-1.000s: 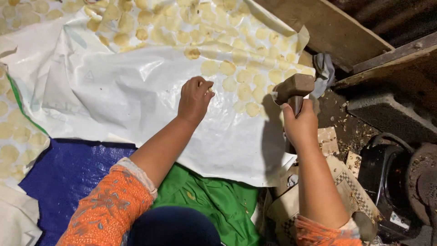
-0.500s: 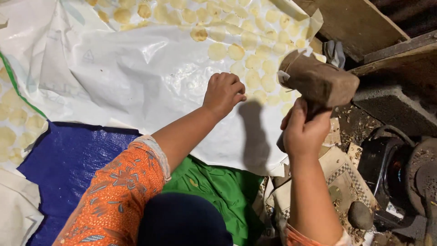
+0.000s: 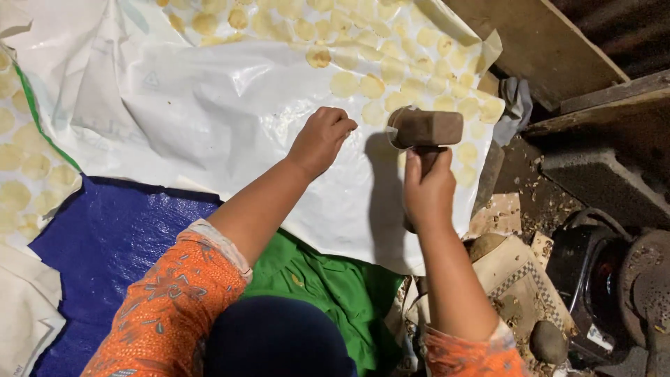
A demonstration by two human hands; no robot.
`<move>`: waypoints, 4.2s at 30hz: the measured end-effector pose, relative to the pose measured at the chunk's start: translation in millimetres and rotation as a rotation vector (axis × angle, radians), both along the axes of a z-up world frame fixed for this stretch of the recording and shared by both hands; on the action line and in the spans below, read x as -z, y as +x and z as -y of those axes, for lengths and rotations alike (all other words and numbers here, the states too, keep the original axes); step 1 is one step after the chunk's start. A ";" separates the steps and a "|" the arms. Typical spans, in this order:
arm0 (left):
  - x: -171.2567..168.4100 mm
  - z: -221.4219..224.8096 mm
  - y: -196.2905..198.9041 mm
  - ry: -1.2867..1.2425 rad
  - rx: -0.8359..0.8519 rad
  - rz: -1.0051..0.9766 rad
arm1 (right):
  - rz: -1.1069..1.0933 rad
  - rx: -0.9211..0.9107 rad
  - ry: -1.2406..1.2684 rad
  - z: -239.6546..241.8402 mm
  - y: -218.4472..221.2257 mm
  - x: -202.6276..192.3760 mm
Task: Cracking the shells of roasted seeds with a stone and flattening the kernels with a wooden mallet.
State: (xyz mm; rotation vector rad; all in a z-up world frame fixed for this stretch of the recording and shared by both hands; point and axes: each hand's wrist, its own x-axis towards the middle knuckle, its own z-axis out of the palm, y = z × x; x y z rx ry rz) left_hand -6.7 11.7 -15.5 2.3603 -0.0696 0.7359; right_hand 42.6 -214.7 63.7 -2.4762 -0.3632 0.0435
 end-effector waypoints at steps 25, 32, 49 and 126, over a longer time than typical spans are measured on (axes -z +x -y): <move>-9.6 10.0 8.0 0.016 -0.113 -0.166 | 0.055 -0.150 0.539 -32.3 7.6 -18.3; 4.4 -7.5 -11.3 -0.049 -0.206 -0.007 | -0.058 -0.090 -0.139 -48.4 1.8 28.5; 6.7 -7.9 6.1 0.081 -0.275 0.006 | 0.150 -0.161 -0.025 -42.4 -3.1 38.5; -4.5 -38.3 -30.8 0.041 -0.440 -0.033 | 0.174 -0.262 -0.193 -96.9 38.7 47.9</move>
